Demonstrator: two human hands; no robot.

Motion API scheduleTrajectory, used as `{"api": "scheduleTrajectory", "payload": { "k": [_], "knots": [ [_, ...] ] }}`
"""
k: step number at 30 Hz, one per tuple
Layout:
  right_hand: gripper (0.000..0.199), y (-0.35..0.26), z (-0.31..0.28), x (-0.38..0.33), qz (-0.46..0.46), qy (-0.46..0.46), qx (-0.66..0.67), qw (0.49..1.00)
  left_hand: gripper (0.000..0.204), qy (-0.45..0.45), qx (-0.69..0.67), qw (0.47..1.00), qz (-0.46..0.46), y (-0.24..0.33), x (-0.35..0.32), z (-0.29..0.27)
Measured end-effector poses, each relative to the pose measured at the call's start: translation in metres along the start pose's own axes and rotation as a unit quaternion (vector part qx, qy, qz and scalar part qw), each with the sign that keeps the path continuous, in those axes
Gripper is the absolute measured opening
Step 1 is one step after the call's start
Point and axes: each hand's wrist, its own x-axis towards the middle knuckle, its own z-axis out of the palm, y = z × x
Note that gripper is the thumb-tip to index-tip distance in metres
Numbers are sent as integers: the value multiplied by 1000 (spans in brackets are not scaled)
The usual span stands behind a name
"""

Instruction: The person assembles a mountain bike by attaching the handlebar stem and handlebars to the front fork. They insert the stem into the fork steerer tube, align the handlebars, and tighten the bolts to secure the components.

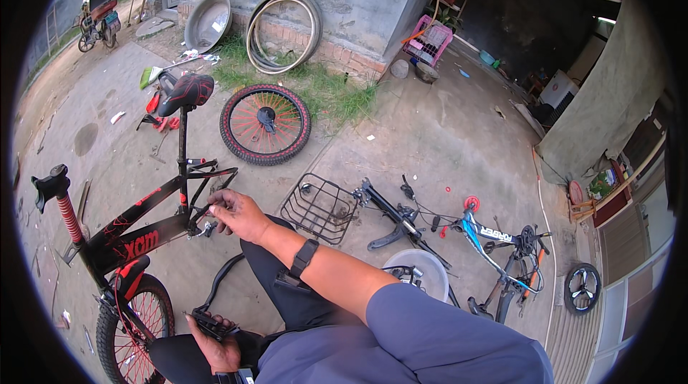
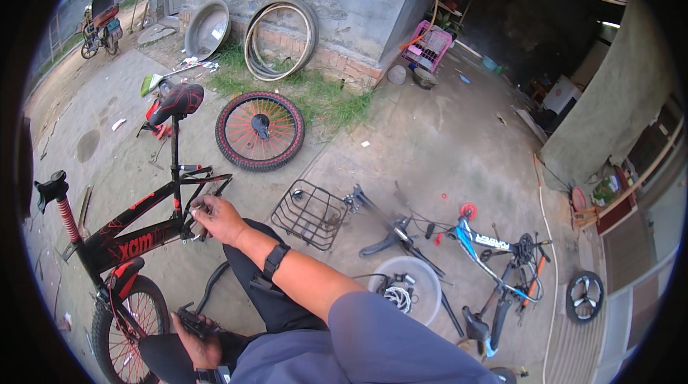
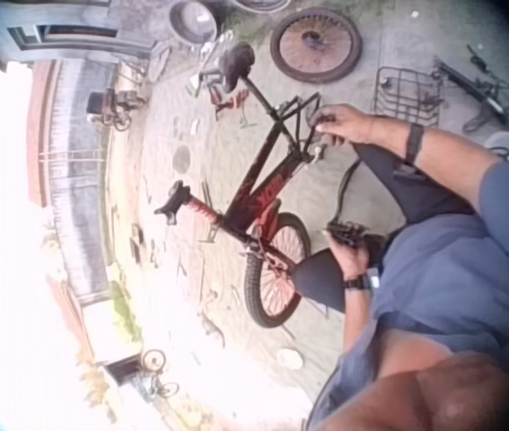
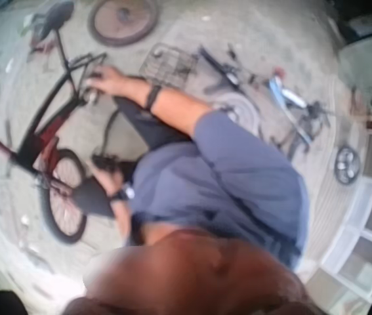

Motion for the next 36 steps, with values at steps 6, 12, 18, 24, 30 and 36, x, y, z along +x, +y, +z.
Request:
{"api": "scheduleTrajectory", "payload": {
  "k": [6, 12, 18, 24, 30, 36],
  "knots": [
    [22, 0, 1, -3, -24, 24, 19, 999, 51, -5, -2, 1000, 6, -2, -3, 5],
    [29, -3, -8, -1, 1, -3, -7, 1000, 50, 7, 2, 1000, 5, -3, -5, 10],
    [35, -10, -4, -6, 22, 5, 30, 999, 43, 54, 10, 998, -14, 5, -1, 4],
    [33, -16, -9, -14, 31, 18, -6, 999, 35, 27, -13, 1000, -4, 12, -5, -2],
    [33, -16, -2, -14, 32, -6, -21, 999, 32, -3, -12, 999, 30, 33, -15, -7],
    [43, -37, 17, 2, -39, -69, -142, 987, 33, -45, -16, 992, 118, 75, -23, -11]
  ]
}}
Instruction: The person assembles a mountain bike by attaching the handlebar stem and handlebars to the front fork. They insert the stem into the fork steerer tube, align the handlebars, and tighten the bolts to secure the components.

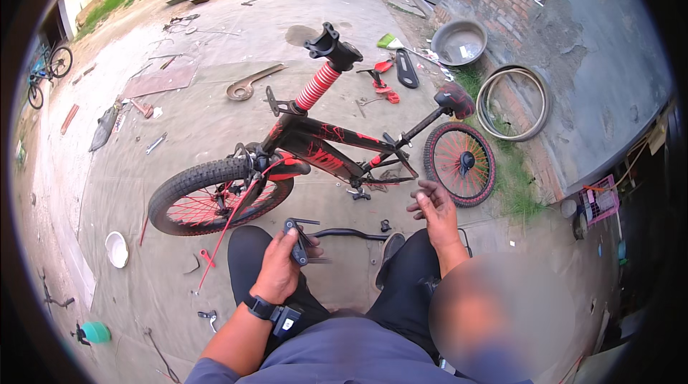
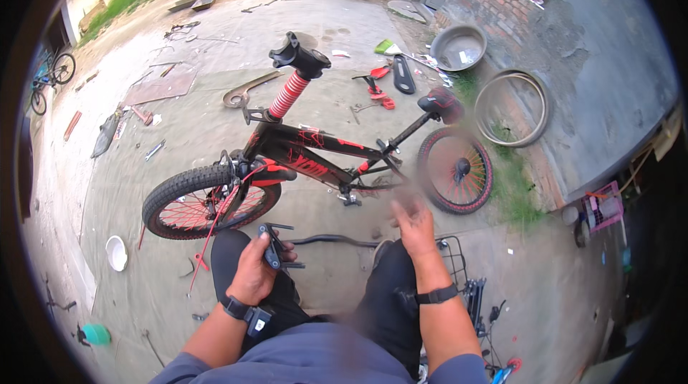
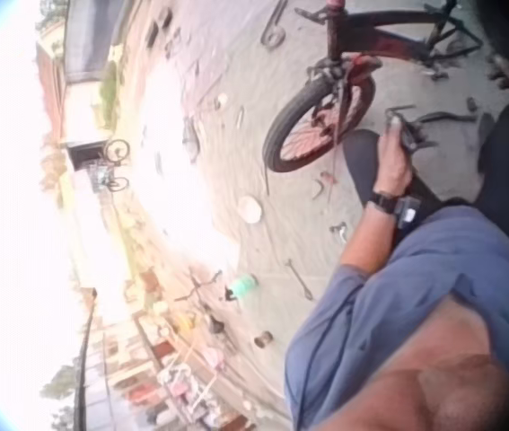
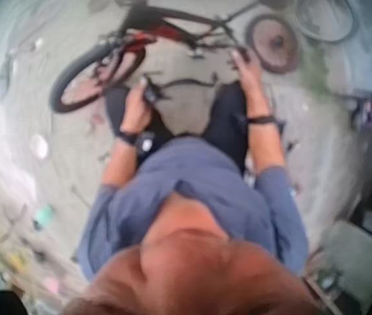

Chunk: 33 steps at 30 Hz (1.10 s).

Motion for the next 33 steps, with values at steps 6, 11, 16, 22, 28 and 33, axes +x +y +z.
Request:
{"api": "scheduleTrajectory", "payload": {
  "k": [6, 11, 16, 22, 28, 33],
  "knots": [
    [75, -139, 69, 74, -207, -93, -105, 968, 38, -54, -37, 998, 18, 37, 3, -30],
    [83, -195, 108, 158, -377, -131, -281, 873, 42, -49, -18, 999, 3, 30, 7, -33],
    [56, -215, 132, 190, -257, -262, -220, 904, 43, -51, -22, 998, 11, 30, 5, -37],
    [50, -209, 135, 207, -186, -318, -142, 919, 43, -47, -37, 998, 14, 33, 3, -42],
    [64, -185, 133, 209, -166, -294, -69, 939, 42, -60, -60, 996, 19, 37, -1, -46],
    [65, -155, 136, 207, -398, -136, -212, 882, 43, -46, -55, 997, 16, 42, -5, -49]
  ]
}}
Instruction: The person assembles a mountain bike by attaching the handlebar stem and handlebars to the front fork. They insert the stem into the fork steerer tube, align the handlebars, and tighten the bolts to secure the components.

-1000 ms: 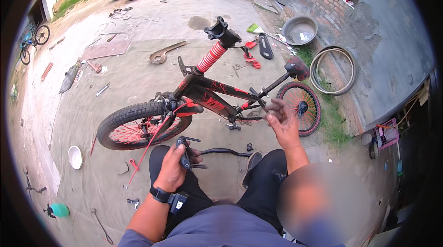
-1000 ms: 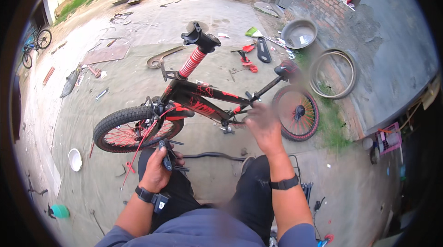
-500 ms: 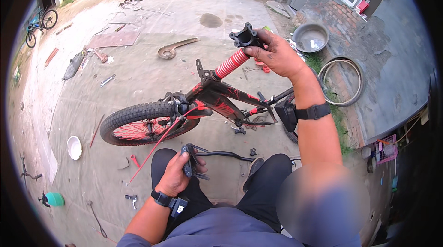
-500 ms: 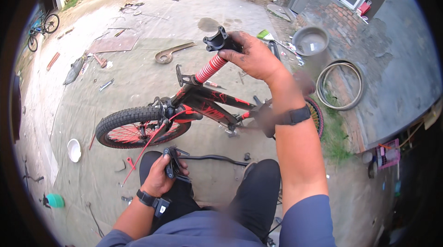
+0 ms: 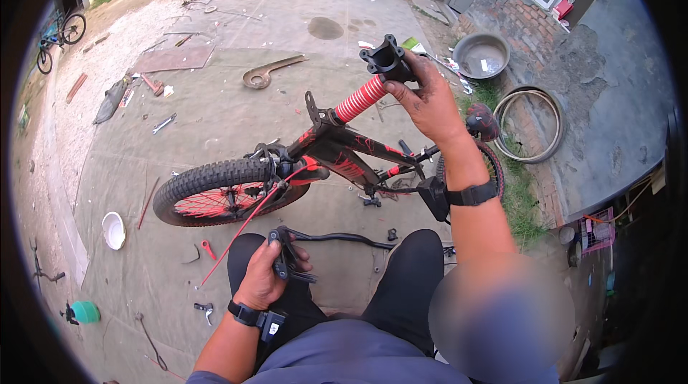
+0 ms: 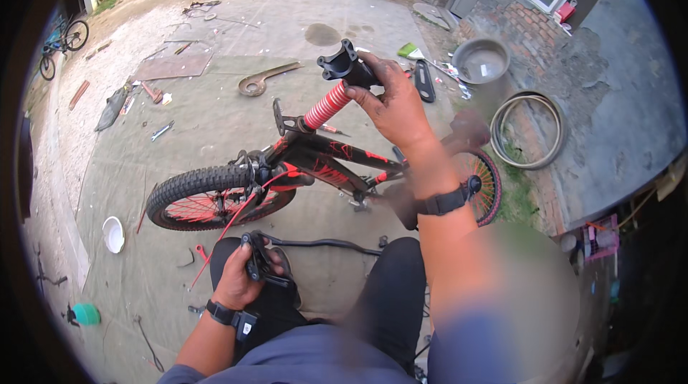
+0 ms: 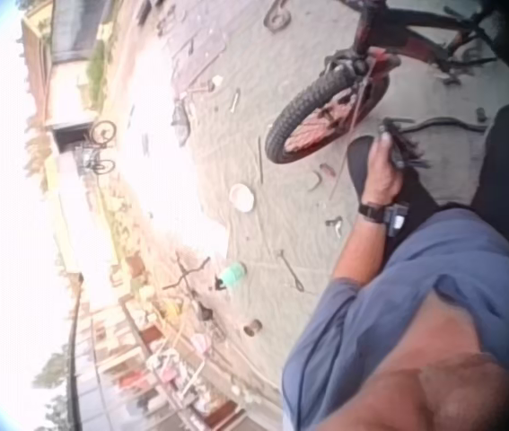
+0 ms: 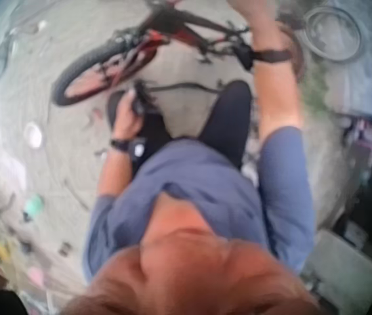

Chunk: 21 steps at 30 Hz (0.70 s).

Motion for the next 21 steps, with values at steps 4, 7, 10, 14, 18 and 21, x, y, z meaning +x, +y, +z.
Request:
{"api": "scheduleTrajectory", "payload": {
  "k": [4, 7, 10, 14, 18, 21],
  "knots": [
    [60, -19, 21, -9, 11, 119, -16, 993, 44, 1, 5, 1000, 14, 2, -3, -8],
    [59, -20, 29, -15, 14, 160, -60, 985, 45, 0, 13, 1000, 16, 1, -4, -7],
    [58, -21, 35, -19, 33, 182, -83, 979, 46, 3, 15, 1000, 15, 0, -4, -5],
    [57, -21, 42, -20, 42, 229, -68, 970, 45, -3, 7, 1000, 8, -2, -1, -4],
    [54, -13, 43, -22, 34, 262, -88, 960, 45, -9, 11, 1000, 8, -3, -1, -3],
    [50, -39, 42, -15, -25, 242, -109, 964, 45, -1, 14, 1000, 13, -2, -4, -8]
  ]
}}
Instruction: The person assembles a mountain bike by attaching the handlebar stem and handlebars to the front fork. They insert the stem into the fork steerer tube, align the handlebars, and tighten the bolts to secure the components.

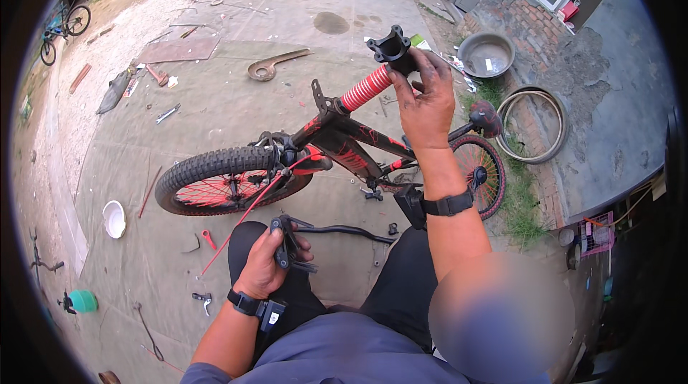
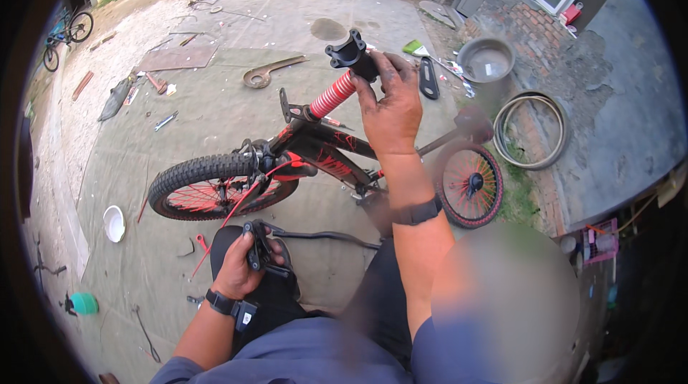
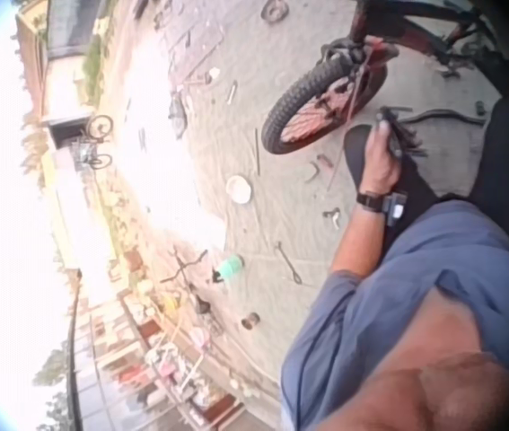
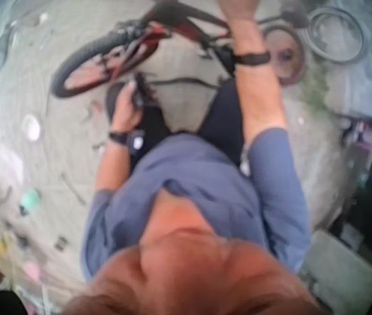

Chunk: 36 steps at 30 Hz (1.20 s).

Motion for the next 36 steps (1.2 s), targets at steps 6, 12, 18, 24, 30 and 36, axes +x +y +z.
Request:
{"api": "scheduleTrajectory", "payload": {
  "k": [6, 12, 18, 24, 30, 36],
  "knots": [
    [47, 13, 1, -3, 51, 15, 66, 996, 45, -12, -6, 1000, -8, 0, 3, 7],
    [63, 8, 4, -17, 161, 0, 106, 981, 44, -2, -3, 1000, -1, 0, 0, 4],
    [78, 28, 2, -47, 343, -100, 322, 877, 43, -3, 2, 1000, 2, -1, 3, 7],
    [77, 10, 23, -65, 373, -239, 402, 801, 43, -8, 7, 1000, -6, -1, 5, 11],
    [56, 14, 43, -67, 373, -262, 424, 783, 42, -9, 6, 1000, -7, -1, 5, 11],
    [42, 11, 49, -72, 400, -246, 449, 760, 43, -5, 7, 1000, -7, 0, 4, 11]
  ]
}}
